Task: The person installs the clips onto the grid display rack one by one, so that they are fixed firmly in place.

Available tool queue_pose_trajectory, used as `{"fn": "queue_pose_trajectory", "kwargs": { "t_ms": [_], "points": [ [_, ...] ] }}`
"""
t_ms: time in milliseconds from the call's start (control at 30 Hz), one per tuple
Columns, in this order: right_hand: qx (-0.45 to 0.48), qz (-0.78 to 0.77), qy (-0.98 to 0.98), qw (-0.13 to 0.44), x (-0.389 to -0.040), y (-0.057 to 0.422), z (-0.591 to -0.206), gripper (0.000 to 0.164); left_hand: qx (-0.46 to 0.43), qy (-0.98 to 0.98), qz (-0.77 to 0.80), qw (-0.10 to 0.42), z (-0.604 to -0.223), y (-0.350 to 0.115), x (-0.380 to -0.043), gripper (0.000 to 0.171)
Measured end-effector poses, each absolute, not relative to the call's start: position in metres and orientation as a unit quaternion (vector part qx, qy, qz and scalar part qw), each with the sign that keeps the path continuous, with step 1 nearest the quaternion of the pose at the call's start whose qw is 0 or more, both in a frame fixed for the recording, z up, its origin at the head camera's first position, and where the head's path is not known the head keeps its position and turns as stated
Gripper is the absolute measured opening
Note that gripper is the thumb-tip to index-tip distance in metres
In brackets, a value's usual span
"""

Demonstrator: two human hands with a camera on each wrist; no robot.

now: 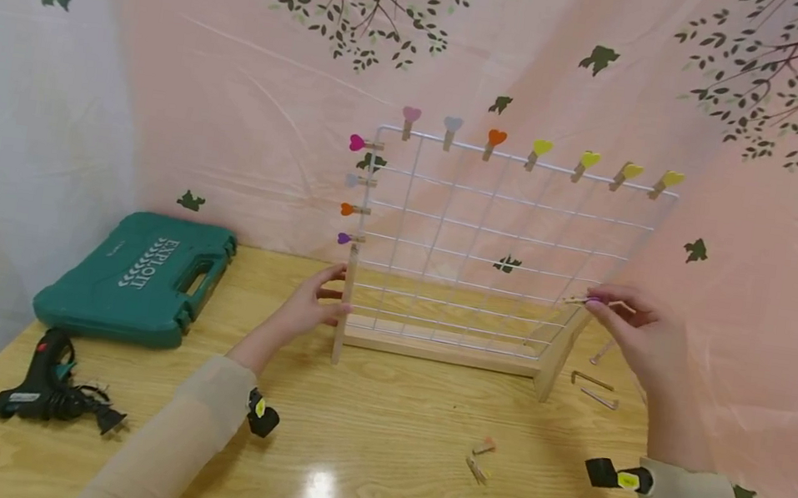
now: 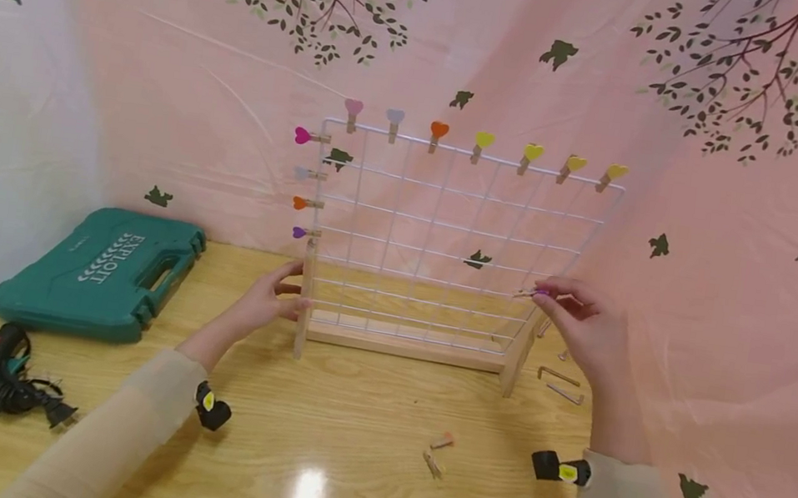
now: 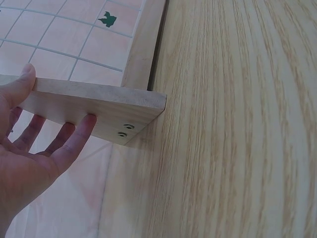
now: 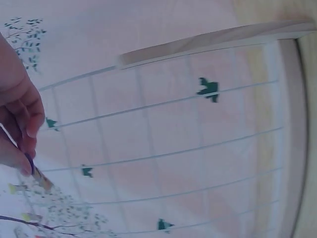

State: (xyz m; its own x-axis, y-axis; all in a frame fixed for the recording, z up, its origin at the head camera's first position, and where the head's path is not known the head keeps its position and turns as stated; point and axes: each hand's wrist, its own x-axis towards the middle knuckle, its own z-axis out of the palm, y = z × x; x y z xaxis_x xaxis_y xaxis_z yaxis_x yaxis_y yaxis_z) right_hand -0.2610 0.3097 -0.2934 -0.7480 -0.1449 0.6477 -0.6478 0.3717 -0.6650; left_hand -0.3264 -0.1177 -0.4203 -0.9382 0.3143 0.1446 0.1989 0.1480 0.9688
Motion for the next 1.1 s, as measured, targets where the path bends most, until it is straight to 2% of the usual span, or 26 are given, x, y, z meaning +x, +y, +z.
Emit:
{"fn": "queue_pose_trajectory", "kwargs": {
  "t_ms": [133, 267, 400, 600, 767, 1100],
  "points": [
    [0.216, 0.561, -0.722, 0.342, -0.262, 0.311, -0.273, 0.023, 0.174, 0.756, 0.629, 0.041, -0.422, -0.119, -0.327, 0.07],
    [0.175, 0.612, -0.654, 0.408, -0.269, 0.313, -0.257, 0.025, 0.171, 0.758, 0.628, 0.038, -0.422, -0.12, -0.327, 0.069],
    [0.116, 0.649, -0.598, 0.456, -0.277, 0.316, -0.246, 0.029, 0.17, 0.758, 0.629, 0.044, -0.42, -0.12, -0.325, 0.07],
    [0.031, 0.614, -0.6, 0.512, -0.288, 0.324, -0.235, 0.033, 0.168, 0.75, 0.637, 0.061, -0.407, -0.119, -0.317, 0.069],
    [-0.01, 0.615, -0.592, 0.521, -0.296, 0.328, -0.233, 0.032, 0.176, 0.751, 0.634, 0.058, -0.407, -0.119, -0.316, 0.069],
    [-0.037, 0.624, -0.6, 0.499, -0.307, 0.326, -0.234, 0.031, 0.173, 0.764, 0.62, 0.04, -0.422, -0.118, -0.327, 0.069]
  ]
}}
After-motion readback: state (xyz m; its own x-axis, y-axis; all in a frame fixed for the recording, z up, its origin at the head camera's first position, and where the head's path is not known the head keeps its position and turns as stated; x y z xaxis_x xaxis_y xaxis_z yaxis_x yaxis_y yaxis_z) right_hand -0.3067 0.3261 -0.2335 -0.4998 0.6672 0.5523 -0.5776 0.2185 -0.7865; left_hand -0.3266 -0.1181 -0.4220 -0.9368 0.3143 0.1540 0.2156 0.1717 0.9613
